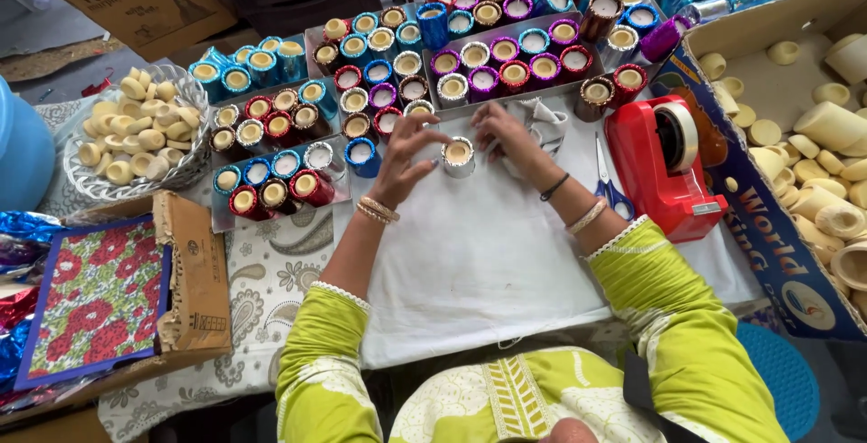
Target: The person wraps small, cream-colored cylindrical candles in shiny metallic foil sheets. They fold the foil around each candle, secure it with tape, and place the finished items into trays. The person also handles a white cloth and various colored foil sheets.
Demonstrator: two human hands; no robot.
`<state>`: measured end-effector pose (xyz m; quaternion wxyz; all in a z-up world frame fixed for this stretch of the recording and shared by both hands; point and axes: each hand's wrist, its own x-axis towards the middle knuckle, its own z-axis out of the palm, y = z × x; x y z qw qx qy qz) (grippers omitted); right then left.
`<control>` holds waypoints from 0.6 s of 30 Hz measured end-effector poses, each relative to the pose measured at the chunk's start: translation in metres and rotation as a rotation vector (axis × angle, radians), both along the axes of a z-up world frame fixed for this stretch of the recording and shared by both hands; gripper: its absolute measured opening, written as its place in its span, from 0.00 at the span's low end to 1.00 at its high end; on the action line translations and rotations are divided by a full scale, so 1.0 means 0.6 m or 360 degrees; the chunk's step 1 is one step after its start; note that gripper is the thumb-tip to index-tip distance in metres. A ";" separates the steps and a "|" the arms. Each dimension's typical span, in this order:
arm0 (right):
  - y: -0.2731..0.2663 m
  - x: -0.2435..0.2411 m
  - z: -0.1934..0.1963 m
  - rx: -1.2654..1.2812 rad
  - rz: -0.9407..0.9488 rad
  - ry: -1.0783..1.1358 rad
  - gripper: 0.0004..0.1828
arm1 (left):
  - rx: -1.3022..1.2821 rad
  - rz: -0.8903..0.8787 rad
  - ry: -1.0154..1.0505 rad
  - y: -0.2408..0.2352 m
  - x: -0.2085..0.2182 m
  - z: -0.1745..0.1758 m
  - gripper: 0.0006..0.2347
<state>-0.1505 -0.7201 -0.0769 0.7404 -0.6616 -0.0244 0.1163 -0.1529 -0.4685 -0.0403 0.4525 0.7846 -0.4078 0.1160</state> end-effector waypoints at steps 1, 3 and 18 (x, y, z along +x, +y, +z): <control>-0.004 -0.001 0.002 0.0000 0.0001 0.0002 0.12 | 0.0000 0.0001 0.0002 0.002 0.001 -0.008 0.15; -0.014 -0.001 0.009 -0.0026 0.0000 -0.0069 0.12 | -0.0079 0.0034 -0.0076 0.005 0.007 -0.020 0.14; -0.044 0.009 0.020 -0.0731 0.0457 -0.0208 0.10 | 0.0136 0.0036 0.0029 -0.005 0.017 -0.039 0.22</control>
